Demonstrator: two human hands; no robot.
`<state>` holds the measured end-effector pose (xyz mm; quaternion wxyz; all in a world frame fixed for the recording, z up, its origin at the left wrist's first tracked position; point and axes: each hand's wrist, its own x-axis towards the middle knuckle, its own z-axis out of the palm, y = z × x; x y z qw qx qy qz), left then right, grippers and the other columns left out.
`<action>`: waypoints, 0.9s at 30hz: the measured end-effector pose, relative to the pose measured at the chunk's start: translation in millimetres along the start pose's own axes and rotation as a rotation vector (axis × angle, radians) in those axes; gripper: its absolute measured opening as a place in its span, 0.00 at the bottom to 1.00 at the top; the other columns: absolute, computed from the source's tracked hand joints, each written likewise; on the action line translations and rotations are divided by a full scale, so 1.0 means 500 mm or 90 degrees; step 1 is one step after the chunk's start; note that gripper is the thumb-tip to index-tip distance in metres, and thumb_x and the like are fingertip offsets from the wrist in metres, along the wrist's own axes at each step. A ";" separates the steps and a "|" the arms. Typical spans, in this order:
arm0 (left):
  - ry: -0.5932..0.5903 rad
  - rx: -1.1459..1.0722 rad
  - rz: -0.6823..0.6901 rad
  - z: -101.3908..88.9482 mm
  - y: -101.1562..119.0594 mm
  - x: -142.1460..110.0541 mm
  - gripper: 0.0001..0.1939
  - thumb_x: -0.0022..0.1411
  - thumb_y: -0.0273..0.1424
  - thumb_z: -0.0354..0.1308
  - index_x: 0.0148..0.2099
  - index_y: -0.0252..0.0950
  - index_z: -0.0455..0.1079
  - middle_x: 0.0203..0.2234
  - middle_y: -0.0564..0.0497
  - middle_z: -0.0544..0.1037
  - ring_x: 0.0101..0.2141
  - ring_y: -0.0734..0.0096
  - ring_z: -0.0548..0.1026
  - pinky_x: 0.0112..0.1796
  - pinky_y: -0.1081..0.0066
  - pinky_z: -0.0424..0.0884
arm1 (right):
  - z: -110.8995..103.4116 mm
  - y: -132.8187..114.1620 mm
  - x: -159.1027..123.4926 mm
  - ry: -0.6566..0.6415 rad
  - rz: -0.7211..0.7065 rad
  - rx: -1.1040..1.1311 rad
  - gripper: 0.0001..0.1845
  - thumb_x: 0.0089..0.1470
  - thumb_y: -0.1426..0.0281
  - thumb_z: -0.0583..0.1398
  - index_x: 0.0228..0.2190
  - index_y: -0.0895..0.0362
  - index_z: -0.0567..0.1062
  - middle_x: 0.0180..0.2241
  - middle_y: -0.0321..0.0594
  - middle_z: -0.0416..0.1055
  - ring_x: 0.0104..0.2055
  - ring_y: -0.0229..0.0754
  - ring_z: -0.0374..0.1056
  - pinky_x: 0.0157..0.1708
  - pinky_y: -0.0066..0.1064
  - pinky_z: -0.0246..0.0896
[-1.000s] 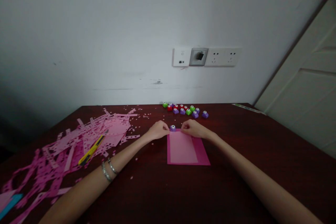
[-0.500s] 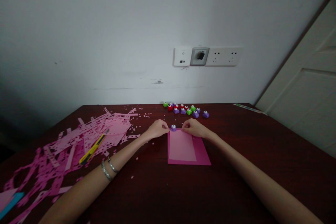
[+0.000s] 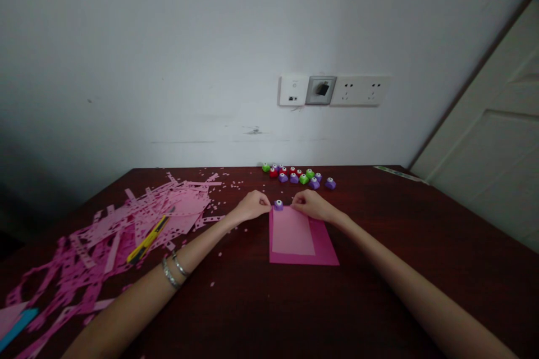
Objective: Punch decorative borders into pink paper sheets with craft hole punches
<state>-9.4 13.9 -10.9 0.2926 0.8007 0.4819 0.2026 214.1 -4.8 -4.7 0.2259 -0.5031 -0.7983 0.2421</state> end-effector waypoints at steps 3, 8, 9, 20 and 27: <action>-0.003 -0.004 0.000 -0.001 0.001 -0.001 0.10 0.49 0.32 0.56 0.30 0.33 0.75 0.27 0.48 0.78 0.30 0.69 0.74 0.32 0.73 0.67 | 0.000 -0.001 0.000 0.004 -0.003 0.001 0.09 0.46 0.72 0.55 0.23 0.62 0.75 0.24 0.41 0.72 0.26 0.38 0.65 0.25 0.26 0.54; -0.004 -0.031 0.002 -0.002 0.010 -0.004 0.09 0.50 0.31 0.55 0.30 0.32 0.75 0.27 0.48 0.78 0.30 0.69 0.75 0.32 0.74 0.67 | 0.002 0.000 0.001 0.007 0.002 0.002 0.09 0.47 0.73 0.55 0.25 0.62 0.75 0.25 0.42 0.73 0.26 0.38 0.65 0.25 0.26 0.55; 0.001 -0.036 0.003 -0.002 0.012 -0.005 0.09 0.50 0.31 0.55 0.30 0.32 0.75 0.27 0.48 0.78 0.29 0.70 0.74 0.31 0.74 0.67 | 0.002 0.000 0.001 0.007 0.000 0.001 0.09 0.47 0.73 0.55 0.26 0.62 0.75 0.25 0.42 0.73 0.27 0.38 0.65 0.25 0.26 0.55; 0.030 -0.016 -0.011 0.007 0.012 0.003 0.08 0.51 0.29 0.55 0.30 0.32 0.75 0.24 0.49 0.78 0.27 0.71 0.73 0.28 0.76 0.65 | 0.005 0.003 0.001 0.016 -0.007 0.007 0.09 0.48 0.72 0.55 0.26 0.63 0.75 0.26 0.43 0.73 0.27 0.38 0.66 0.26 0.26 0.56; 0.036 -0.018 -0.014 0.012 0.002 0.010 0.08 0.51 0.29 0.56 0.30 0.32 0.75 0.25 0.49 0.78 0.28 0.71 0.74 0.29 0.75 0.65 | 0.006 0.002 0.002 0.016 -0.002 0.001 0.09 0.48 0.73 0.55 0.27 0.63 0.76 0.26 0.43 0.73 0.27 0.38 0.66 0.26 0.26 0.56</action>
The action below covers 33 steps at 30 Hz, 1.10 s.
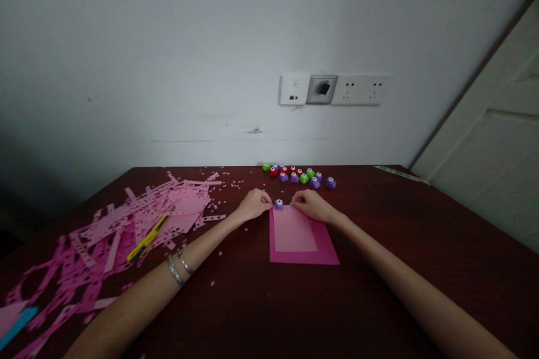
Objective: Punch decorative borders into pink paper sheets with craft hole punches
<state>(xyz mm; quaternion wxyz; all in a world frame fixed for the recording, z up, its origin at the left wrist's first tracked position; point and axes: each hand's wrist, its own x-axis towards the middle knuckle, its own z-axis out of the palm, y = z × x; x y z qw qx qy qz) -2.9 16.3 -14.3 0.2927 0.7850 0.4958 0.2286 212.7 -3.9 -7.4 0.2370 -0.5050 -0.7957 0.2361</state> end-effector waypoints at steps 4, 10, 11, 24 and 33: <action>0.001 -0.010 -0.007 -0.002 0.007 -0.003 0.07 0.50 0.29 0.56 0.30 0.32 0.75 0.24 0.50 0.77 0.27 0.72 0.73 0.30 0.75 0.65 | -0.001 -0.002 -0.001 -0.002 0.006 -0.004 0.09 0.48 0.73 0.55 0.27 0.63 0.75 0.26 0.43 0.73 0.27 0.38 0.66 0.26 0.26 0.56; 0.013 -0.002 0.001 -0.008 0.010 -0.005 0.09 0.52 0.30 0.55 0.30 0.32 0.74 0.23 0.50 0.77 0.26 0.72 0.72 0.29 0.74 0.65 | -0.002 -0.004 -0.002 0.011 0.015 -0.032 0.10 0.48 0.69 0.56 0.26 0.62 0.75 0.26 0.42 0.73 0.27 0.39 0.66 0.26 0.27 0.55; 0.016 0.000 0.002 -0.011 0.010 -0.005 0.10 0.53 0.31 0.54 0.30 0.32 0.74 0.23 0.50 0.77 0.25 0.72 0.72 0.29 0.74 0.64 | -0.003 -0.003 -0.002 0.017 0.021 -0.043 0.10 0.48 0.68 0.57 0.26 0.61 0.75 0.26 0.42 0.73 0.27 0.39 0.66 0.26 0.27 0.55; -0.062 -0.015 0.005 -0.045 0.045 0.016 0.16 0.52 0.40 0.55 0.22 0.33 0.69 0.16 0.53 0.70 0.18 0.78 0.65 0.21 0.76 0.58 | -0.020 -0.038 0.017 -0.025 0.076 0.064 0.16 0.55 0.64 0.50 0.22 0.60 0.69 0.16 0.36 0.65 0.17 0.33 0.58 0.19 0.25 0.51; -0.211 -0.089 -0.085 -0.043 0.055 0.027 0.18 0.50 0.42 0.56 0.19 0.33 0.63 0.12 0.57 0.61 0.13 0.84 0.55 0.14 0.78 0.47 | 0.001 -0.065 0.039 -0.189 0.177 0.073 0.17 0.58 0.65 0.46 0.22 0.58 0.65 0.12 0.32 0.59 0.11 0.31 0.53 0.13 0.23 0.46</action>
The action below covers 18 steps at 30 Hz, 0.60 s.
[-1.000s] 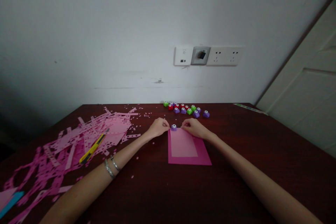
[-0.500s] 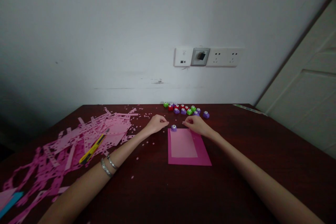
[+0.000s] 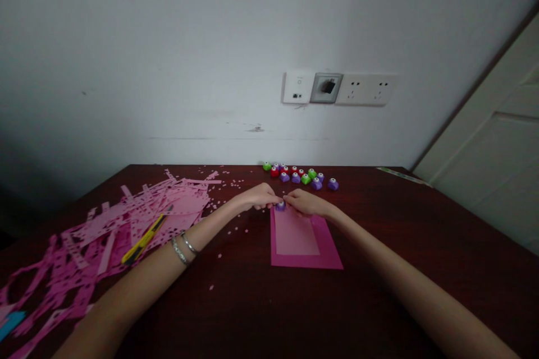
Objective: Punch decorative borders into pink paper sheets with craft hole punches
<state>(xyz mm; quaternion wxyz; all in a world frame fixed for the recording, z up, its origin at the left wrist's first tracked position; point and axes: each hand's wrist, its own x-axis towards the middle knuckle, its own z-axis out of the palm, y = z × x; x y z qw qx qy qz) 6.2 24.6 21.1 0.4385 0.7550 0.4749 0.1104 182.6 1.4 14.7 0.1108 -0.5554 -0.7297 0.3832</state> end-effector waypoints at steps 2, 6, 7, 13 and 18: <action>-0.016 -0.013 -0.015 0.001 -0.003 0.004 0.18 0.50 0.41 0.57 0.19 0.33 0.63 0.13 0.57 0.62 0.14 0.84 0.55 0.14 0.78 0.46 | 0.003 0.000 0.001 -0.006 -0.002 -0.018 0.16 0.57 0.66 0.46 0.22 0.58 0.65 0.13 0.32 0.59 0.12 0.32 0.53 0.13 0.24 0.46; -0.063 -0.060 -0.061 0.002 -0.004 0.010 0.16 0.50 0.39 0.57 0.20 0.33 0.62 0.14 0.56 0.63 0.13 0.85 0.54 0.14 0.78 0.44 | 0.005 -0.002 -0.005 -0.010 -0.027 -0.059 0.14 0.56 0.69 0.47 0.21 0.58 0.64 0.15 0.34 0.60 0.14 0.33 0.57 0.15 0.25 0.49; -0.075 -0.070 -0.073 0.002 -0.002 0.010 0.16 0.51 0.39 0.57 0.20 0.33 0.62 0.14 0.56 0.63 0.13 0.85 0.54 0.14 0.78 0.43 | 0.004 -0.002 -0.006 -0.018 -0.034 -0.064 0.15 0.56 0.69 0.46 0.20 0.58 0.63 0.15 0.35 0.61 0.15 0.33 0.57 0.15 0.25 0.50; -0.111 -0.085 -0.111 -0.002 0.022 -0.004 0.17 0.53 0.38 0.57 0.19 0.33 0.62 0.14 0.56 0.62 0.13 0.86 0.52 0.15 0.77 0.41 | 0.002 0.019 0.002 -0.076 -0.045 -0.032 0.16 0.56 0.69 0.45 0.19 0.57 0.60 0.14 0.33 0.58 0.13 0.32 0.54 0.14 0.24 0.48; -0.109 -0.096 -0.119 -0.004 0.021 0.000 0.16 0.53 0.37 0.57 0.19 0.33 0.63 0.13 0.55 0.62 0.13 0.84 0.52 0.15 0.76 0.42 | -0.004 0.032 0.006 -0.132 -0.075 0.038 0.16 0.57 0.67 0.44 0.20 0.56 0.58 0.12 0.29 0.53 0.12 0.30 0.48 0.11 0.22 0.42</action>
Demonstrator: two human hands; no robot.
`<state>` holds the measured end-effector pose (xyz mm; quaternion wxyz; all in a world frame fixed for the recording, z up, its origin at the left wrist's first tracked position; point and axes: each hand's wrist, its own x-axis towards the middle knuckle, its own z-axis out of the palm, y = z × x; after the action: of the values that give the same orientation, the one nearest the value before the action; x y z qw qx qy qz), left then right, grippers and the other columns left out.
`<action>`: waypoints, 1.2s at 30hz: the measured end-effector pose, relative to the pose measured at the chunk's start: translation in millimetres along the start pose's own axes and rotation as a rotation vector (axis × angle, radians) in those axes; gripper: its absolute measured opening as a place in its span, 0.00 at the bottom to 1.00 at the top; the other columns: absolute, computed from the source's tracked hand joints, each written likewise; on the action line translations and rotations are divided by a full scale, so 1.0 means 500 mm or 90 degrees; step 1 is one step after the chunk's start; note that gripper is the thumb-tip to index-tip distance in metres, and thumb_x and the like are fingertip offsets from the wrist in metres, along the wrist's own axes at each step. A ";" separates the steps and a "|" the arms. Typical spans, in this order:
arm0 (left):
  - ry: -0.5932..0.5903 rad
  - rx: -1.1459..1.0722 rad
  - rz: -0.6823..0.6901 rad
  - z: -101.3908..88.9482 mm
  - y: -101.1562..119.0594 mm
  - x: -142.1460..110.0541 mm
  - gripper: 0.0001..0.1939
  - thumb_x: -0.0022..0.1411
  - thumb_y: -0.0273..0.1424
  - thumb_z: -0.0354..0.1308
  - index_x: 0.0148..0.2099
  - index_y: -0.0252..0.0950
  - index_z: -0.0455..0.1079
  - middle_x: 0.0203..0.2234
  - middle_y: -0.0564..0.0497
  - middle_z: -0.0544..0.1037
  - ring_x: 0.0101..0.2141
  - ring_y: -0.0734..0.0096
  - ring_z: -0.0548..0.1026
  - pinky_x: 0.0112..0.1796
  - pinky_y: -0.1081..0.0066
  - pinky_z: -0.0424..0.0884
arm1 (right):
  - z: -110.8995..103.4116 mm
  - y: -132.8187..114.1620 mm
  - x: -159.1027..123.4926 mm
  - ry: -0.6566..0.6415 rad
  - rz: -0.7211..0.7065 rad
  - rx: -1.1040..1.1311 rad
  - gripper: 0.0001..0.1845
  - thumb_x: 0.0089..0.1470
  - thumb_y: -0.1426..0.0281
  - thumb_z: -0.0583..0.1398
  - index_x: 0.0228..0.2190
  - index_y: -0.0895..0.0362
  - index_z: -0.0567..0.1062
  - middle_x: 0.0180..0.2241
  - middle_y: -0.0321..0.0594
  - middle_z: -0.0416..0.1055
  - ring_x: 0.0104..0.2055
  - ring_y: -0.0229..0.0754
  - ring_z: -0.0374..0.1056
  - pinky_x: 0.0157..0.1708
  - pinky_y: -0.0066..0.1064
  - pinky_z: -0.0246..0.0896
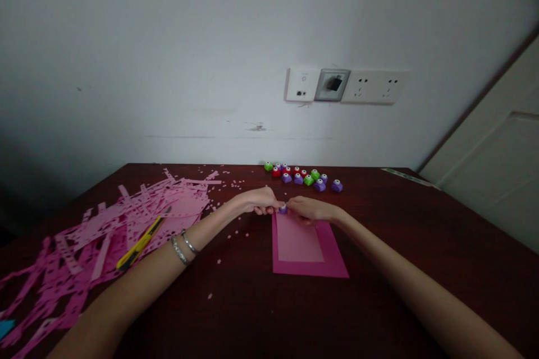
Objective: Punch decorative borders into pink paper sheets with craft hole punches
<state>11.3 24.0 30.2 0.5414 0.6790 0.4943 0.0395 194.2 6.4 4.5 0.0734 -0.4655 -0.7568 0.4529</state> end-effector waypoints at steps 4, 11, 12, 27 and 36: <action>-0.016 -0.016 -0.010 -0.004 -0.012 0.014 0.17 0.54 0.37 0.57 0.20 0.32 0.63 0.14 0.55 0.61 0.14 0.84 0.53 0.15 0.77 0.43 | -0.001 -0.019 -0.008 -0.041 0.000 0.009 0.18 0.58 0.68 0.43 0.18 0.56 0.56 0.10 0.28 0.51 0.11 0.29 0.46 0.10 0.21 0.41; -0.096 -0.081 0.005 -0.016 -0.033 0.027 0.17 0.52 0.40 0.59 0.22 0.31 0.63 0.14 0.57 0.60 0.13 0.86 0.50 0.14 0.78 0.39 | 0.000 -0.049 -0.011 -0.054 0.063 0.077 0.16 0.59 0.72 0.42 0.19 0.56 0.55 0.10 0.25 0.48 0.10 0.27 0.42 0.09 0.19 0.39; -0.104 -0.080 0.009 -0.018 -0.034 0.027 0.17 0.51 0.40 0.60 0.23 0.31 0.63 0.15 0.56 0.61 0.14 0.86 0.51 0.14 0.78 0.40 | 0.000 -0.050 -0.011 -0.054 0.069 0.083 0.16 0.59 0.72 0.42 0.20 0.56 0.55 0.10 0.25 0.49 0.10 0.27 0.43 0.10 0.19 0.40; -0.131 0.123 -0.069 -0.019 0.008 0.034 0.11 0.57 0.31 0.51 0.24 0.32 0.63 0.14 0.58 0.57 0.13 0.85 0.51 0.14 0.80 0.43 | 0.009 -0.032 0.000 -0.099 0.113 0.073 0.21 0.61 0.67 0.41 0.17 0.55 0.53 0.09 0.26 0.46 0.10 0.26 0.41 0.09 0.19 0.38; -0.070 0.144 -0.111 -0.003 0.011 0.035 0.11 0.57 0.28 0.46 0.23 0.32 0.61 0.12 0.58 0.58 0.13 0.84 0.53 0.14 0.81 0.46 | 0.017 -0.034 0.008 -0.118 0.198 0.146 0.26 0.63 0.64 0.37 0.15 0.56 0.52 0.08 0.27 0.45 0.10 0.26 0.37 0.09 0.19 0.31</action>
<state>22.7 38.0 26.5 0.4891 0.6914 0.5221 -0.1008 176.7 1.3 11.0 -0.0146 -0.5216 -0.6231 0.5826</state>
